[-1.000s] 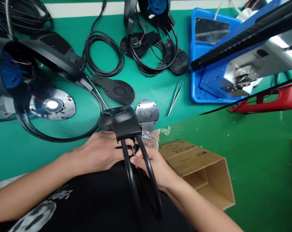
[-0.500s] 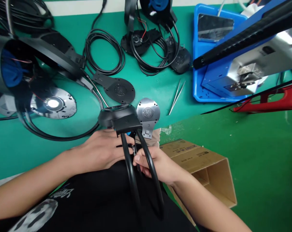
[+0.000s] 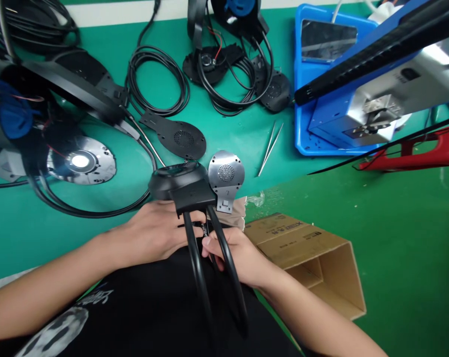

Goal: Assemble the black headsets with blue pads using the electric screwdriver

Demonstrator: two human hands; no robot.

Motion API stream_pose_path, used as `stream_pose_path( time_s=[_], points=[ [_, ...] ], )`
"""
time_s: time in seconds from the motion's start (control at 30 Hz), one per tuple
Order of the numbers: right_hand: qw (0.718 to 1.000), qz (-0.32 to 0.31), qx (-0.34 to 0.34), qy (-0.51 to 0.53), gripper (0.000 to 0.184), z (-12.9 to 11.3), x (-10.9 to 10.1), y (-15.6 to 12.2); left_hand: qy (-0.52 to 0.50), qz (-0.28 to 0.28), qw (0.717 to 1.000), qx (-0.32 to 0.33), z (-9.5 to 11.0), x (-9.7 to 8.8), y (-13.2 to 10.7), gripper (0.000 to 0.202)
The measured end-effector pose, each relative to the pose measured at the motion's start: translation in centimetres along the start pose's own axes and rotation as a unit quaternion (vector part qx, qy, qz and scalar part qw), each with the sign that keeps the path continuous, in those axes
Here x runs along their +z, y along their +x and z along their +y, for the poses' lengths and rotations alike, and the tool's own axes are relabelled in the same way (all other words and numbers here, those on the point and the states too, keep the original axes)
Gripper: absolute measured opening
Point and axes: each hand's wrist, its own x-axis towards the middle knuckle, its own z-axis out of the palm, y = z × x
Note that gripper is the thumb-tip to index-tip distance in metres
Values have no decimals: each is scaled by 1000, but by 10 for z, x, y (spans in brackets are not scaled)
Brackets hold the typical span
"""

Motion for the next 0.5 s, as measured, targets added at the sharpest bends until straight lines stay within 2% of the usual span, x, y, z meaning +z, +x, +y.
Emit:
stream_pose_path(
  time_s=[0.07,0.13,0.2,0.27,0.33,0.4,0.5],
  points=[
    [996,-38,42,72,50,-1,1,3,9,7,1000,2,0,0,-1,24],
    [990,-66,56,111,52,-2,1,6,18,12,1000,1,1,0,-1,22],
    [990,-85,51,104,53,-2,-2,7,25,5,1000,-6,3,0,-1,20],
    [994,-91,27,51,51,-2,-8,6,22,-3,1000,-15,5,-2,-1,19],
    [998,-47,-16,-28,46,-3,-17,3,4,1,1000,-17,7,-6,-2,20],
    [993,49,-56,-87,44,-5,-26,0,-23,12,1000,-13,8,-10,-4,21],
    [979,178,-79,-63,47,-12,-36,-1,-36,13,999,-15,8,-15,-8,23]
  ],
)
